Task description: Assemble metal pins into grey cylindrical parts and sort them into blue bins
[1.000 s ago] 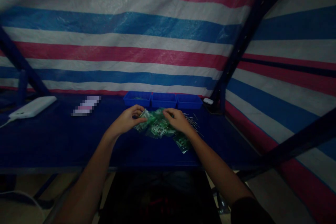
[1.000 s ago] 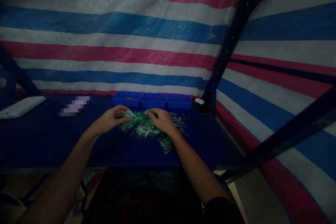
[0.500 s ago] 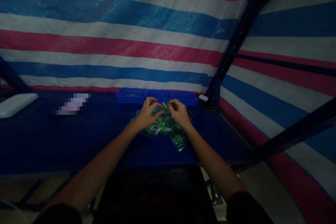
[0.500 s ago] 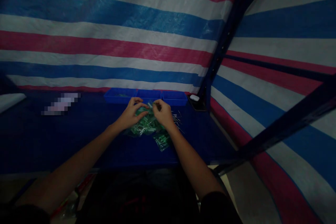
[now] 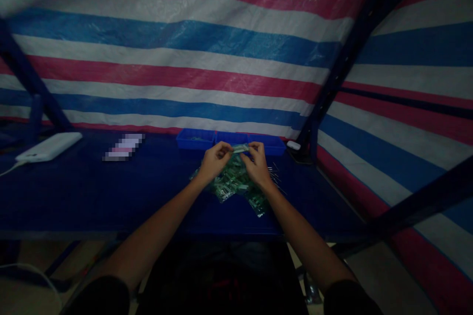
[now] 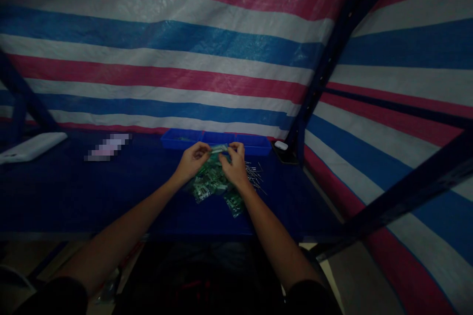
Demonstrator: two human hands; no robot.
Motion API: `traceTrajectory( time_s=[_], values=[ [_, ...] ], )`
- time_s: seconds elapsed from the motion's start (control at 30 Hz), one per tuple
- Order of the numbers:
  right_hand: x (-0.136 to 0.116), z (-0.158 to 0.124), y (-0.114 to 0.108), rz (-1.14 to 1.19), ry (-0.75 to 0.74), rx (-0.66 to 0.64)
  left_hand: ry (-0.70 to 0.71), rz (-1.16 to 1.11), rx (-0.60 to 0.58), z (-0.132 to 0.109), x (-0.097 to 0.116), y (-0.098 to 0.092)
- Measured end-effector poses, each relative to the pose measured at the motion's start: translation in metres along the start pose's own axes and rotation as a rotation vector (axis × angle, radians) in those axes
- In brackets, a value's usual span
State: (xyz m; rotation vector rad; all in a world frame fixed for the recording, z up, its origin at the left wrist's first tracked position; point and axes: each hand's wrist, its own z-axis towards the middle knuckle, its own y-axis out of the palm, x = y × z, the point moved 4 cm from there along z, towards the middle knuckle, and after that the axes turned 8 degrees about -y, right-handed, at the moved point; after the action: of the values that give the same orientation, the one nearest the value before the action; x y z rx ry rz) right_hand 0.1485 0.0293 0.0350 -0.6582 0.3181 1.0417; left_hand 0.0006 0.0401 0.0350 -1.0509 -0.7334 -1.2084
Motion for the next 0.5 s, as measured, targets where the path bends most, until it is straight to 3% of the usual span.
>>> traceTrajectory(
  time_s=[0.1,0.2,0.4,0.5],
  values=[
    [0.0,0.002,0.0,0.118,0.048,-0.037,0.124,0.216,-0.042,-0.002,0.005,0.002],
    [-0.004,0.002,0.001,0.059,0.007,-0.095,0.098,0.248,-0.098,-0.001,0.005,0.003],
    [-0.01,-0.002,0.008,-0.192,-0.223,-0.27,-0.357,-0.158,-0.137,0.002,-0.011,-0.004],
    [-0.01,-0.004,0.01,-0.236,-0.28,-0.316,-0.456,-0.171,-0.089,0.007,-0.016,-0.008]
  ],
)
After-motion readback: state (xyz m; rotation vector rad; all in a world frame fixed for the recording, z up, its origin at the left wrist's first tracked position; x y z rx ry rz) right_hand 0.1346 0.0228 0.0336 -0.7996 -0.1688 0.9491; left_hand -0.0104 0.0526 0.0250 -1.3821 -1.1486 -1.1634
